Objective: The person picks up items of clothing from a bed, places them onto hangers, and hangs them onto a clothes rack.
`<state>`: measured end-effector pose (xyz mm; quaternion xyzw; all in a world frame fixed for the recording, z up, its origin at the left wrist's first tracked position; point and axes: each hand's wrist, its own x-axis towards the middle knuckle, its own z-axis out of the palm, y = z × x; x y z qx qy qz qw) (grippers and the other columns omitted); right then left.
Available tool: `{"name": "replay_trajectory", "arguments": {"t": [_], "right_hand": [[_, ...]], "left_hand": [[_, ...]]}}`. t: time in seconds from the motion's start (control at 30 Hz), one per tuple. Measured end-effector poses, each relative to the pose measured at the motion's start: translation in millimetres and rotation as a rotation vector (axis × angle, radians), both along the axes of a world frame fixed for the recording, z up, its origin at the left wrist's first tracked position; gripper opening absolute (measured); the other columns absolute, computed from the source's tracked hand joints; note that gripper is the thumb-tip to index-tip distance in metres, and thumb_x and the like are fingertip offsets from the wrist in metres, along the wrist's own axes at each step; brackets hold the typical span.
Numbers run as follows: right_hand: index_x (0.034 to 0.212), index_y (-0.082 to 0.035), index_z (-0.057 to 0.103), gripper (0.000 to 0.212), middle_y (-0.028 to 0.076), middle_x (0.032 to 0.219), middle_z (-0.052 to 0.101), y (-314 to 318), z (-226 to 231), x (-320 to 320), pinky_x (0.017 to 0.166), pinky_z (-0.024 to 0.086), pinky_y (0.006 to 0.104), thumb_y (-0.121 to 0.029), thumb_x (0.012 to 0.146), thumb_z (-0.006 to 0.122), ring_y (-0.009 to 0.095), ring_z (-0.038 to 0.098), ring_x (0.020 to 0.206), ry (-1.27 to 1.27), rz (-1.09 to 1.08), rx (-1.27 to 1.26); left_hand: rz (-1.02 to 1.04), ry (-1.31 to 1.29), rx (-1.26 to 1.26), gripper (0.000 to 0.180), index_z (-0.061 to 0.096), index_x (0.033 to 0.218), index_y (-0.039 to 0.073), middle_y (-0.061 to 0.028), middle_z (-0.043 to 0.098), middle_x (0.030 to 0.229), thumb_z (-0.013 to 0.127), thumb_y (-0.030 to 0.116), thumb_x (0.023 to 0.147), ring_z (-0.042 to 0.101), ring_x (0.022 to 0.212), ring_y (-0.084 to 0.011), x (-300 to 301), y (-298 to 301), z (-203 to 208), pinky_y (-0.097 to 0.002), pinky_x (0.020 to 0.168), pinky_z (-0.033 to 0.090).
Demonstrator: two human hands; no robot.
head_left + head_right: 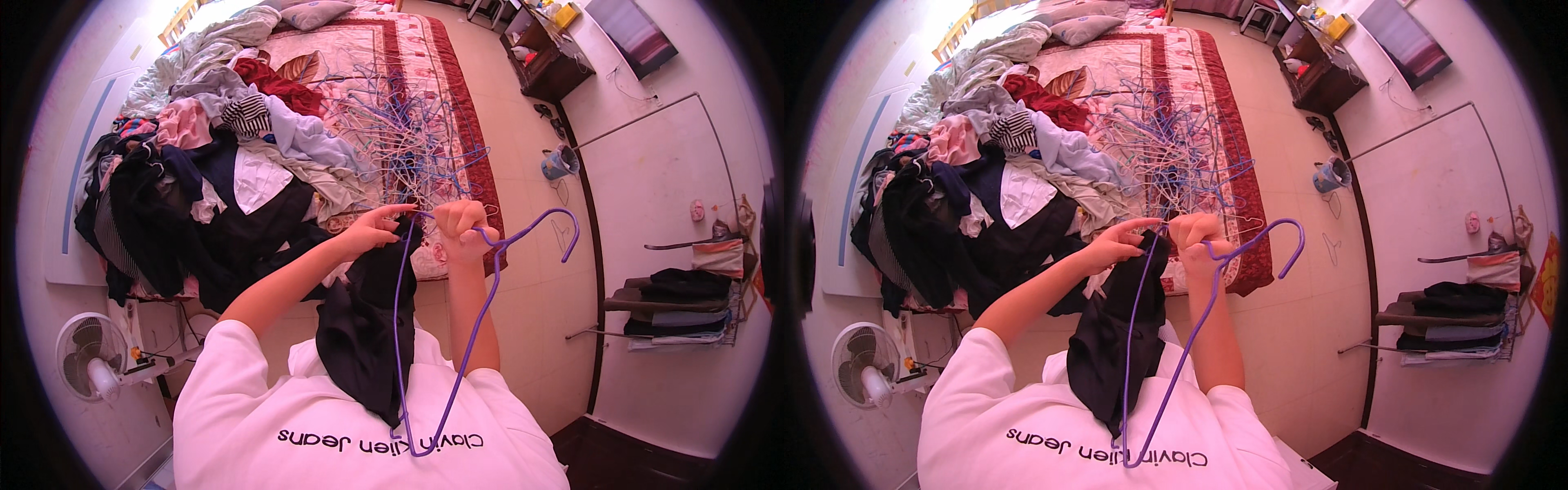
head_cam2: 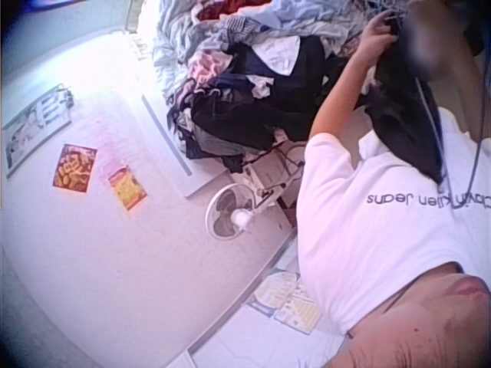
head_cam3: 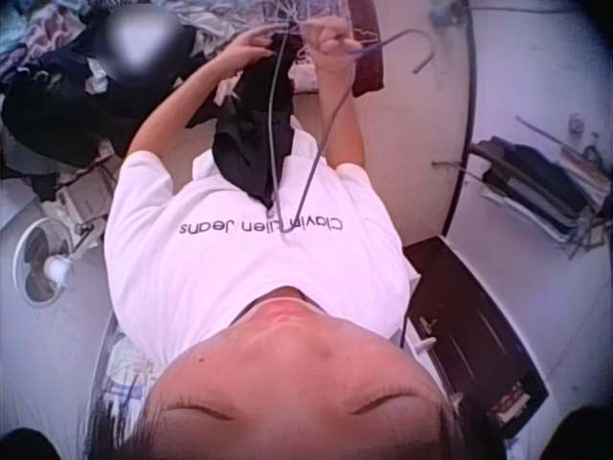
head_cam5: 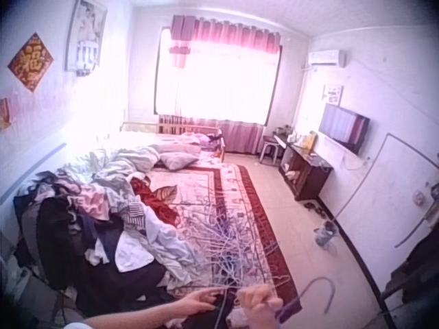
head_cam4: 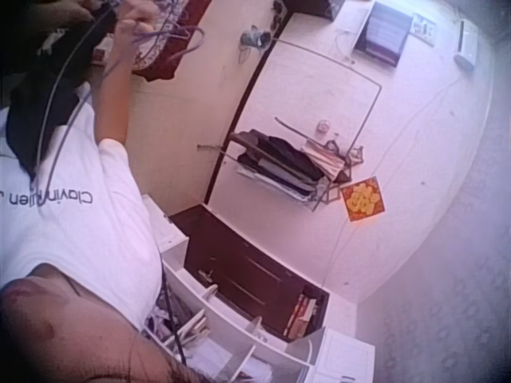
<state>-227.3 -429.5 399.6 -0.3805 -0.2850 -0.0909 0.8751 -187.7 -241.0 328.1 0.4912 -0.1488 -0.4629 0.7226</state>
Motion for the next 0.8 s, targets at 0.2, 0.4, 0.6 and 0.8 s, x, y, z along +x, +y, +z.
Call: {"name": "replay_trajectory", "arguments": {"t": [0.2, 0.4, 0.6, 0.8], "right_hand": [[0.046, -0.005, 0.038, 0.032, 0.004, 0.041, 0.036, -20, 2, -1, 0.043, 0.017, 0.0319, -0.019, 0.06, 0.064, 0.015, 0.027, 0.039, -0.034, -0.063, -0.042], [0.047, -0.005, 0.038, 0.032, 0.004, 0.042, 0.036, -26, 2, -3, 0.044, 0.017, 0.0316, -0.019, 0.063, 0.063, 0.014, 0.027, 0.041, 0.016, -0.098, -0.094], [0.049, 0.0, 0.05, 0.018, 0.004, 0.046, 0.04, -45, 23, -9, 0.043, 0.018, 0.0274, -0.01, 0.057, 0.063, 0.011, 0.032, 0.043, 0.098, -0.25, -0.24], [0.056, 0.0, 0.061, 0.01, -0.001, 0.053, 0.052, -30, 71, -40, 0.048, 0.027, 0.0215, -0.002, 0.065, 0.067, 0.005, 0.044, 0.048, 0.558, -0.4, -0.47]], "left_hand": [[-0.011, -0.006, -0.005, 0.072, 0.039, 0.141, 0.016, 0.0053, 0.055, 0.078, 0.053, -0.011, 0.076, 0.047, 0.064, -0.0013, -8, 7, 2, -0.0152, 0.054, 0.035], [-0.114, -0.082, 0.006, 0.067, 0.043, 0.139, 0.014, -0.0008, 0.06, 0.09, 0.053, -0.009, 0.077, 0.053, 0.072, -0.0047, -11, 16, 10, -0.0192, 0.063, 0.044], [-0.21, -0.055, -0.066, 0.055, 0.043, 0.137, 0.009, -0.0151, 0.061, 0.116, 0.054, -0.002, 0.084, 0.061, 0.088, -0.0131, -6, 32, 19, -0.0246, 0.076, 0.05], [-0.009, -0.103, -0.093, 0.044, 0.044, 0.133, 0.0, -0.0166, 0.06, 0.12, 0.051, 0.019, 0.094, 0.062, 0.098, -0.0202, 4, 75, 64, -0.0299, 0.088, 0.048]]}}
